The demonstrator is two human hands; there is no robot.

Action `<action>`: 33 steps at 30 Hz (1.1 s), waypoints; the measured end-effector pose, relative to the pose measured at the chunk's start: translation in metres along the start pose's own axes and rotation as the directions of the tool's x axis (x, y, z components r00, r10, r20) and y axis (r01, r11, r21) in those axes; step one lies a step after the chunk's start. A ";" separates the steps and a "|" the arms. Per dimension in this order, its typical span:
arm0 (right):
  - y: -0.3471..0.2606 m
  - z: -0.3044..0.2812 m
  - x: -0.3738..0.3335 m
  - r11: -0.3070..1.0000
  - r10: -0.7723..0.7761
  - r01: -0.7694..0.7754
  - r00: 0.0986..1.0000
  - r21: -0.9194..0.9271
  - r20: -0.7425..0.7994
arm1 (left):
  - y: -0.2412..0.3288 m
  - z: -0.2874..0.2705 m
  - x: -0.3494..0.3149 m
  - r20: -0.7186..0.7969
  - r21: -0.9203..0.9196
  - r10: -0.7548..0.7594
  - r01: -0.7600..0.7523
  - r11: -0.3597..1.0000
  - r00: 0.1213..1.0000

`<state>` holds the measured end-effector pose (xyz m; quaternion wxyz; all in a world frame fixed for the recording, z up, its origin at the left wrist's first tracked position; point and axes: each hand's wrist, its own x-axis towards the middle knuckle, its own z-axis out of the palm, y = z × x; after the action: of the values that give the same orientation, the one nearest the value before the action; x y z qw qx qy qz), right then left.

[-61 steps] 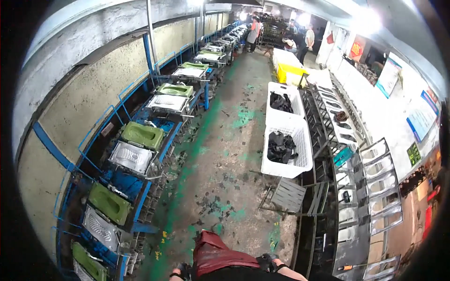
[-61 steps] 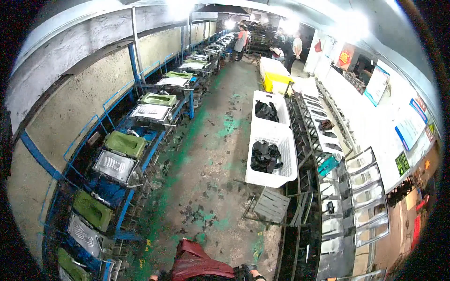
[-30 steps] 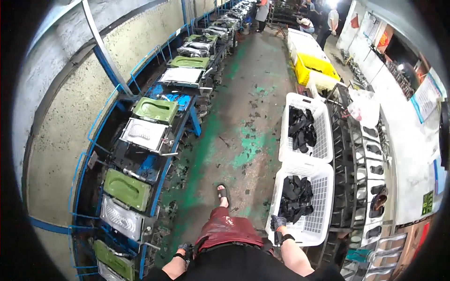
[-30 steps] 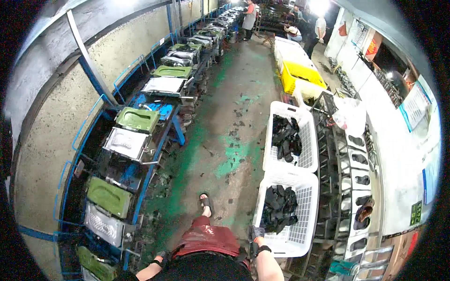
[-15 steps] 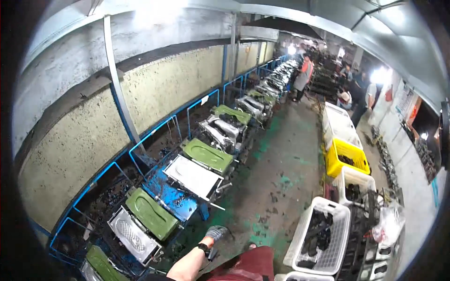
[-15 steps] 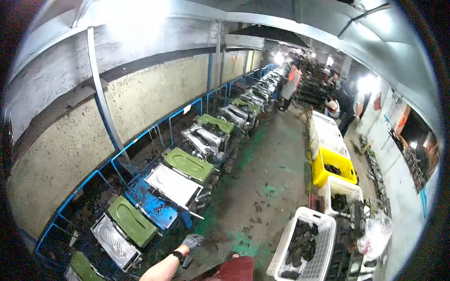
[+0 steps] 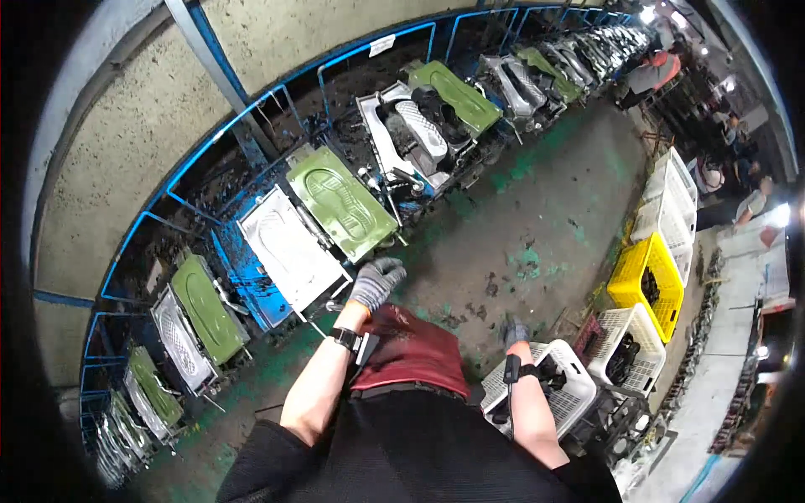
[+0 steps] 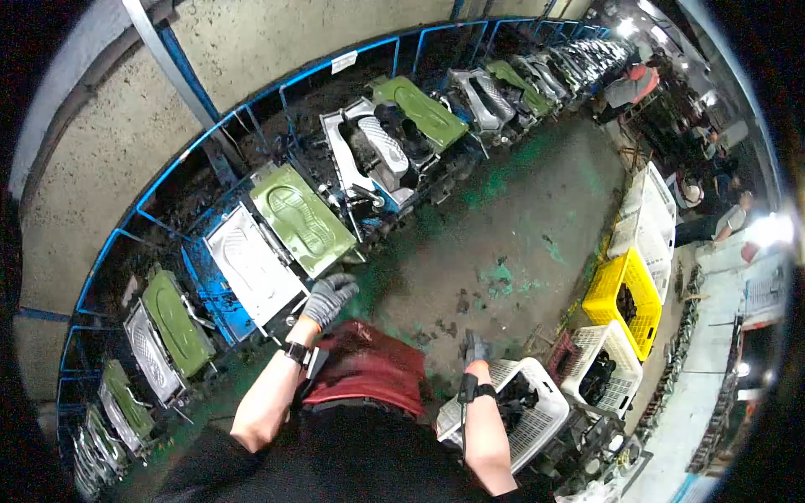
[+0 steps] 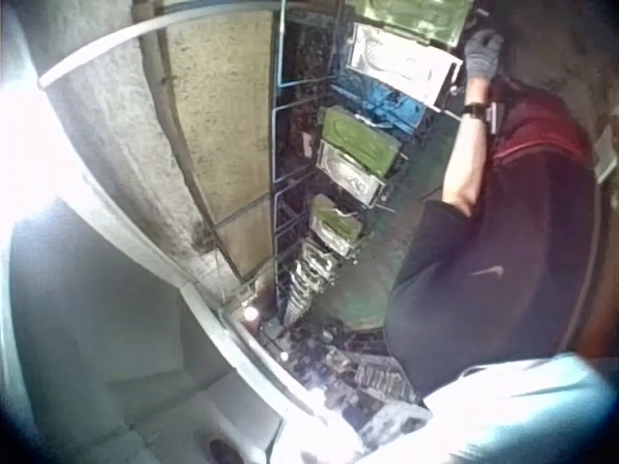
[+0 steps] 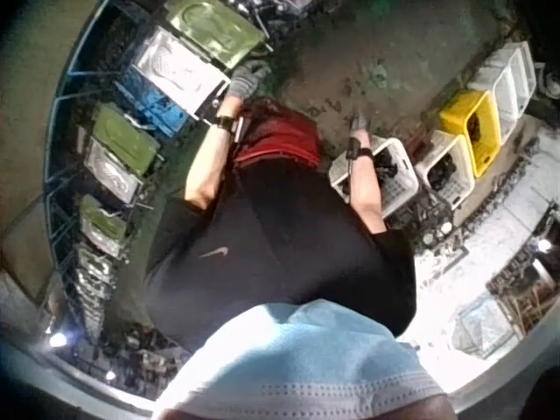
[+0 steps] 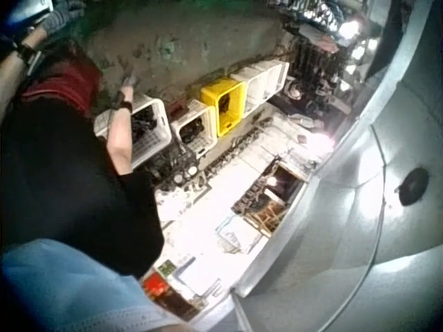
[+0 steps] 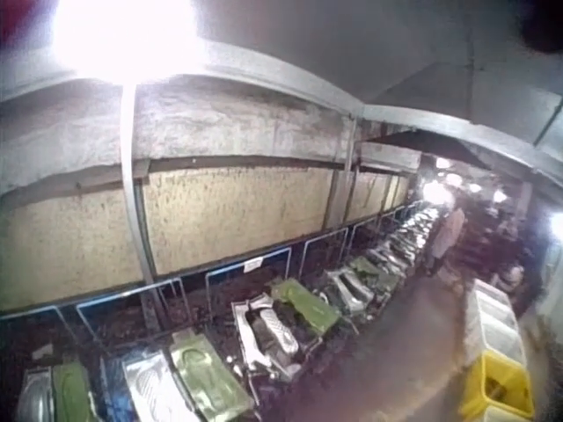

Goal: The recorder is placing shoe uppers or inner soles into molds on a circular injection molding or pressing machine in a factory setting.

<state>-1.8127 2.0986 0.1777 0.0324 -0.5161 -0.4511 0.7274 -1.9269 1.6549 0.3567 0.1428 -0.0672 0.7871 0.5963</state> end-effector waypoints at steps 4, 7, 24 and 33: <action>-0.100 0.082 0.052 0.659 -0.200 0.395 0.912 -0.640 0.357 | 0.025 0.045 0.121 -0.076 0.043 0.082 -0.079 0.996 0.994; -0.130 0.123 0.094 0.406 -0.334 0.571 0.820 -0.714 0.465 | 0.077 0.091 0.238 -0.039 0.299 0.364 -0.336 0.893 0.931; -0.317 0.560 0.116 0.254 -0.071 0.700 0.702 -0.667 0.709 | 0.180 0.132 0.417 -0.272 0.076 0.062 -0.043 0.996 0.960; -0.348 0.680 0.080 -0.030 -0.002 0.999 -0.018 0.018 1.000 | 0.042 0.060 0.526 -0.382 0.164 -0.299 0.383 0.909 0.875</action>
<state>-2.5258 1.9217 0.4011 -0.0944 0.3237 -0.8665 0.3681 -2.4295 1.7580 0.2198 0.1117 -0.2928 0.8400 0.4429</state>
